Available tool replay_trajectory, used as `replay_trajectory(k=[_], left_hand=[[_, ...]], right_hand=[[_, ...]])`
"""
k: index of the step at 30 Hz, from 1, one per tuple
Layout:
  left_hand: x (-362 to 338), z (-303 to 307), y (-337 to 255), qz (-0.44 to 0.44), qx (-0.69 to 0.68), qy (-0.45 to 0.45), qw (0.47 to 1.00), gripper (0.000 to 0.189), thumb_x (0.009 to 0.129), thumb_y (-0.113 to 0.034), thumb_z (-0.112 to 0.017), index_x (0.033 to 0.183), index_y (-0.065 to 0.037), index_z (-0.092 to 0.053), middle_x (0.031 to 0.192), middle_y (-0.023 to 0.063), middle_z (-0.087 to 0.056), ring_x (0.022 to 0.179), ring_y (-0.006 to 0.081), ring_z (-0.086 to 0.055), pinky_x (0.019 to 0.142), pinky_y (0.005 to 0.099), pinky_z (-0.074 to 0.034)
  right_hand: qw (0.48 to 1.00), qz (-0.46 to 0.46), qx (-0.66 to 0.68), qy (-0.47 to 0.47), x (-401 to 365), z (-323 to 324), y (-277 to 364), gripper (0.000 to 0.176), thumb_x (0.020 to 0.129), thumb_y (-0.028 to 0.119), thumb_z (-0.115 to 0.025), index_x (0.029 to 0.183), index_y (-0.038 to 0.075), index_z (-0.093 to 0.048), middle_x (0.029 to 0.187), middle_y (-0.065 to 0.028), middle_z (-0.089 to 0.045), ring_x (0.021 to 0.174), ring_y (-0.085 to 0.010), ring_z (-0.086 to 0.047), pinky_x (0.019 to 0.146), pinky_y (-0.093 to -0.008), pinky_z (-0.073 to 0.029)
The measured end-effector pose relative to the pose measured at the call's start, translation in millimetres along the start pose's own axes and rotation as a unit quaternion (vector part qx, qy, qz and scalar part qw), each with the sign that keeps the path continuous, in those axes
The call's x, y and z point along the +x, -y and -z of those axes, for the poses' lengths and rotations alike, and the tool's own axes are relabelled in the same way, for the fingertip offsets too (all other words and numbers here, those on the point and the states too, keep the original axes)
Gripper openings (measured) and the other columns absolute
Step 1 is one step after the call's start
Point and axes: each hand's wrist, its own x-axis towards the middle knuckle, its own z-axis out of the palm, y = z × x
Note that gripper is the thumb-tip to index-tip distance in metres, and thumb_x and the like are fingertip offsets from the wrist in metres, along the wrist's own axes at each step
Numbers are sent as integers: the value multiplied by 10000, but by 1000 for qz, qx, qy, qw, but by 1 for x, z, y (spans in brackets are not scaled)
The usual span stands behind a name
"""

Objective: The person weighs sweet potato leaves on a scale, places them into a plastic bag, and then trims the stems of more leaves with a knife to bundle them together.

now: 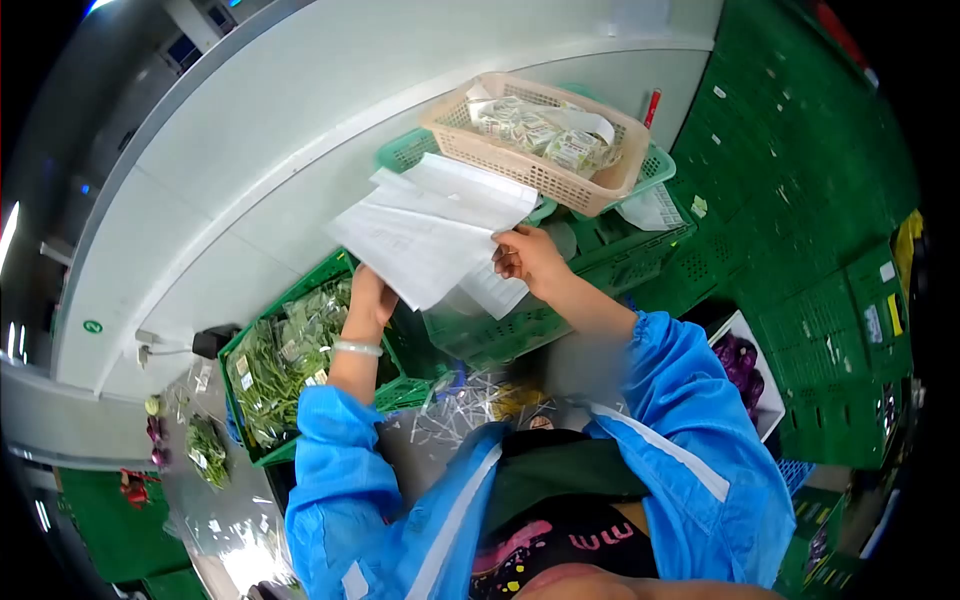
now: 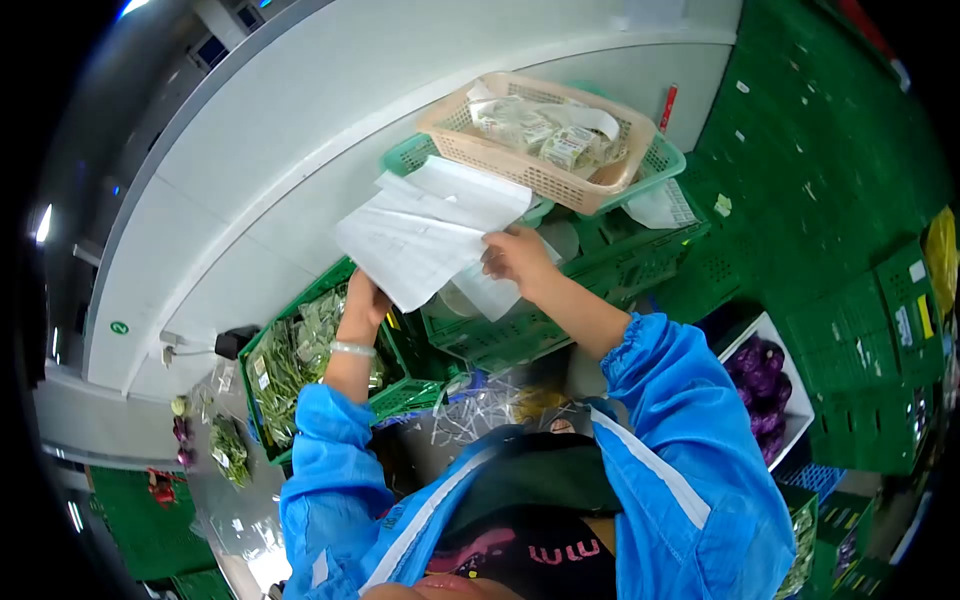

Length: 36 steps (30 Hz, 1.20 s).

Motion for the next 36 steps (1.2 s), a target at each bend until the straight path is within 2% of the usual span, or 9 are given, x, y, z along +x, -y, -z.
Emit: replay_trajectory(k=[4,5,6,10,16,21,25,31,36], left_hand=[[26,25,43,19,4,32,999,357,918,-158,-522,1232,11,-553,1202,125,-626,1078,249,-618,943,396,-496],[126,125,118,-187,159,84,966,342,895,-146,-522,1196,6,-576,1162,121,-641,1050,257,-625,935,404,-496],[127,156,113,-205,235,80,947,327,869,-130,-518,1161,1,-591,1112,113,-651,1005,271,-634,909,416,-507],[-24,3,10,-3,-2,-141,990,285,901,-213,-556,1130,-54,-495,993,78,-591,858,240,-608,769,389,-524],[-152,43,68,-92,-70,-178,977,236,953,-284,-549,1055,-75,-510,859,73,-617,692,143,-576,611,265,-468],[-292,105,179,79,9,-296,952,277,975,-271,-502,1077,-40,-616,877,63,-645,698,116,-594,627,254,-496],[-400,145,177,81,-13,-398,914,236,977,-244,-502,1023,-37,-605,882,53,-651,718,109,-595,642,260,-498],[-520,254,182,-21,-17,-466,885,165,960,-182,-551,1010,-31,-593,873,40,-659,719,108,-595,648,257,-488],[-645,321,155,-32,72,-496,865,201,930,-129,-577,1085,-2,-596,936,60,-662,802,133,-617,740,272,-509]], right_hand=[[998,48,-27,-28,-1,31,-3,211,823,230,-635,901,47,-564,712,-80,-590,551,-179,-572,501,-302,-469],[995,55,-53,-58,4,25,7,206,834,252,-625,877,63,-554,685,-60,-561,566,-169,-566,508,-298,-462],[997,51,-45,-26,8,20,-6,220,847,278,-622,872,72,-551,662,-46,-533,578,-163,-568,507,-298,-457],[999,31,1,-19,-6,24,-16,377,888,348,-626,1005,-3,-551,623,-37,-492,535,-157,-478,481,-285,-354],[992,110,-66,-22,-38,40,-74,289,958,312,-528,1019,34,-581,710,-46,-538,599,-115,-499,495,-256,-400],[977,-48,-178,107,-89,-11,-172,214,933,231,-560,990,30,-606,744,-52,-617,584,-122,-559,528,-248,-437],[873,-114,-307,362,-132,-103,-231,126,900,105,-579,975,9,-610,766,-49,-640,655,-115,-610,575,-239,-474],[558,154,-534,616,-154,-235,-365,185,874,179,-625,965,18,-626,808,-129,-679,714,-242,-667,660,-342,-510],[612,73,-494,613,-210,-353,-468,289,848,223,-672,1034,13,-605,906,-151,-677,817,-289,-670,744,-357,-520]])
